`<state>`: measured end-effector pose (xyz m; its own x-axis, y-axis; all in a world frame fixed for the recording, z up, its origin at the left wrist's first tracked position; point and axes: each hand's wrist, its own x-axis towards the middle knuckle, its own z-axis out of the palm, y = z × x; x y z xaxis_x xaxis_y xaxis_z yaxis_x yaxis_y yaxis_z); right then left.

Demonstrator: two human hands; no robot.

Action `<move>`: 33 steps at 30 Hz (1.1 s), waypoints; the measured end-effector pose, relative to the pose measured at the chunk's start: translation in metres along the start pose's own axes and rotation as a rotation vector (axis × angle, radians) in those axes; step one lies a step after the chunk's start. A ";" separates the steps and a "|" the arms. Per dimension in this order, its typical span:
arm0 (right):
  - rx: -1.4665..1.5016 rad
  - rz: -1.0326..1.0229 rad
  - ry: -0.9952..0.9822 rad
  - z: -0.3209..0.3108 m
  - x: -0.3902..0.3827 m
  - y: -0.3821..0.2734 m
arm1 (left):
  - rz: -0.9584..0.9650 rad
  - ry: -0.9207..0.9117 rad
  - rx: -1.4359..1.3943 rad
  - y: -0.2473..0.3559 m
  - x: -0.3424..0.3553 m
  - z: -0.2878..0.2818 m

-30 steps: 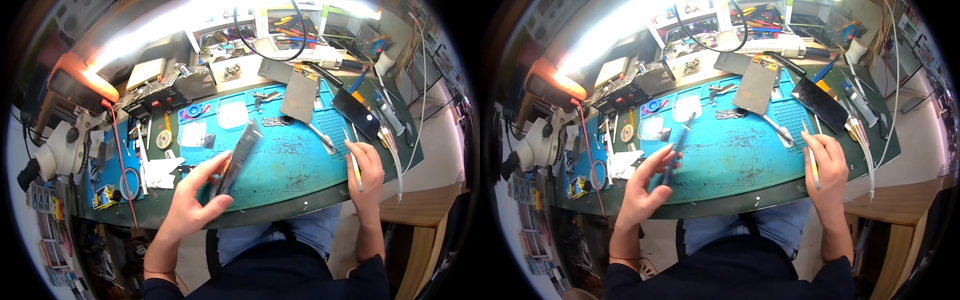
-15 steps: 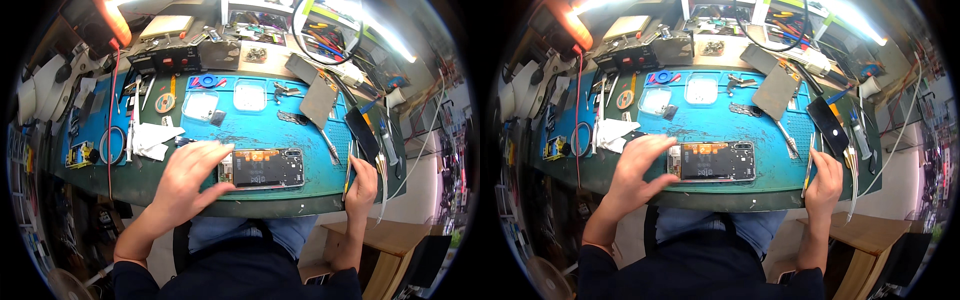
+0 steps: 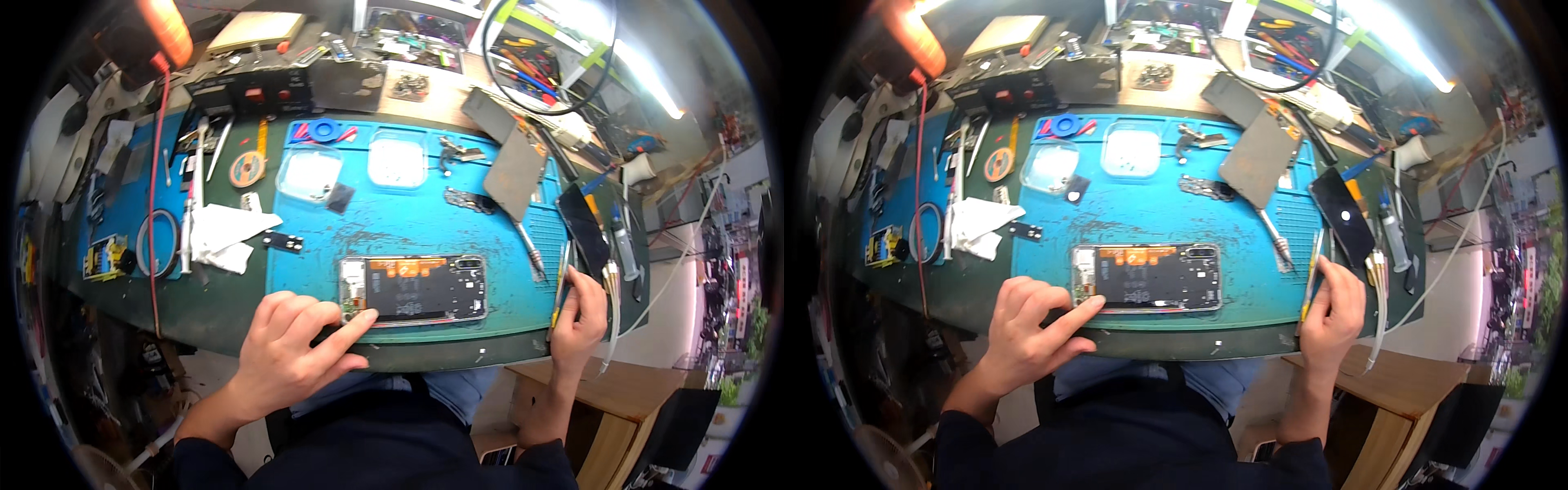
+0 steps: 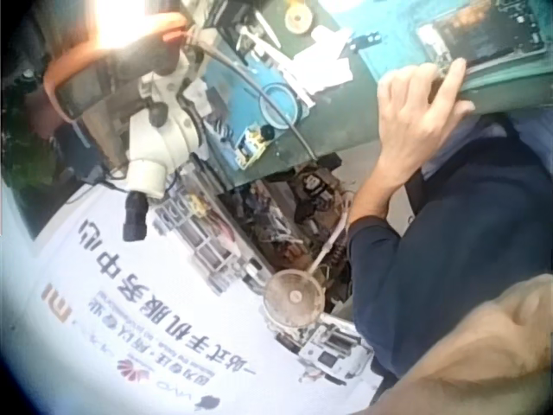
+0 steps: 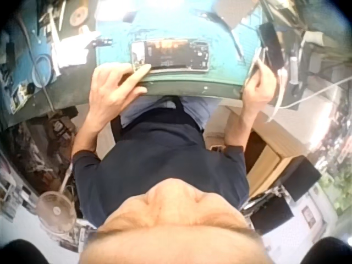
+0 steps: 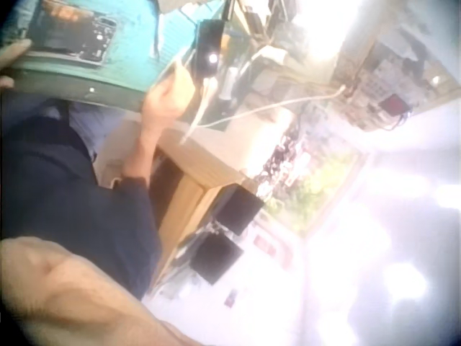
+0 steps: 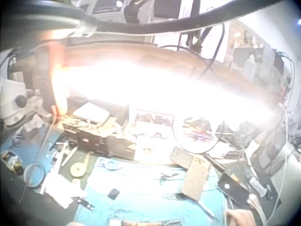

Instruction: The person reassembles a disassembled smartphone on a workbench. They use tweezers to place small components and connectors, then align and press the screen assembly onto the phone chassis. The person repeatedly checks the fit and alignment of the screen and internal parts.

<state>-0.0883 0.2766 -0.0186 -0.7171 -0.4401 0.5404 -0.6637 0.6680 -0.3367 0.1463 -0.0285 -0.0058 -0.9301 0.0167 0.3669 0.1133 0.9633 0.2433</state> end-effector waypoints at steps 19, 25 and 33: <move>0.099 0.308 -0.368 0.051 0.126 -0.040 | 0.007 0.032 0.039 0.002 -0.003 0.003; 0.458 0.497 -0.377 0.054 0.121 -0.017 | 0.013 0.046 0.039 0.002 -0.005 0.005; 1.193 0.823 -0.392 0.038 0.114 -0.012 | 0.009 0.102 -0.010 0.000 -0.005 0.004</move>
<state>-0.1702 0.1957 0.0176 -0.8477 -0.4520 -0.2778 0.3023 0.0189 -0.9530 0.1501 -0.0273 -0.0114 -0.8887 -0.0027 0.4585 0.1254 0.9604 0.2487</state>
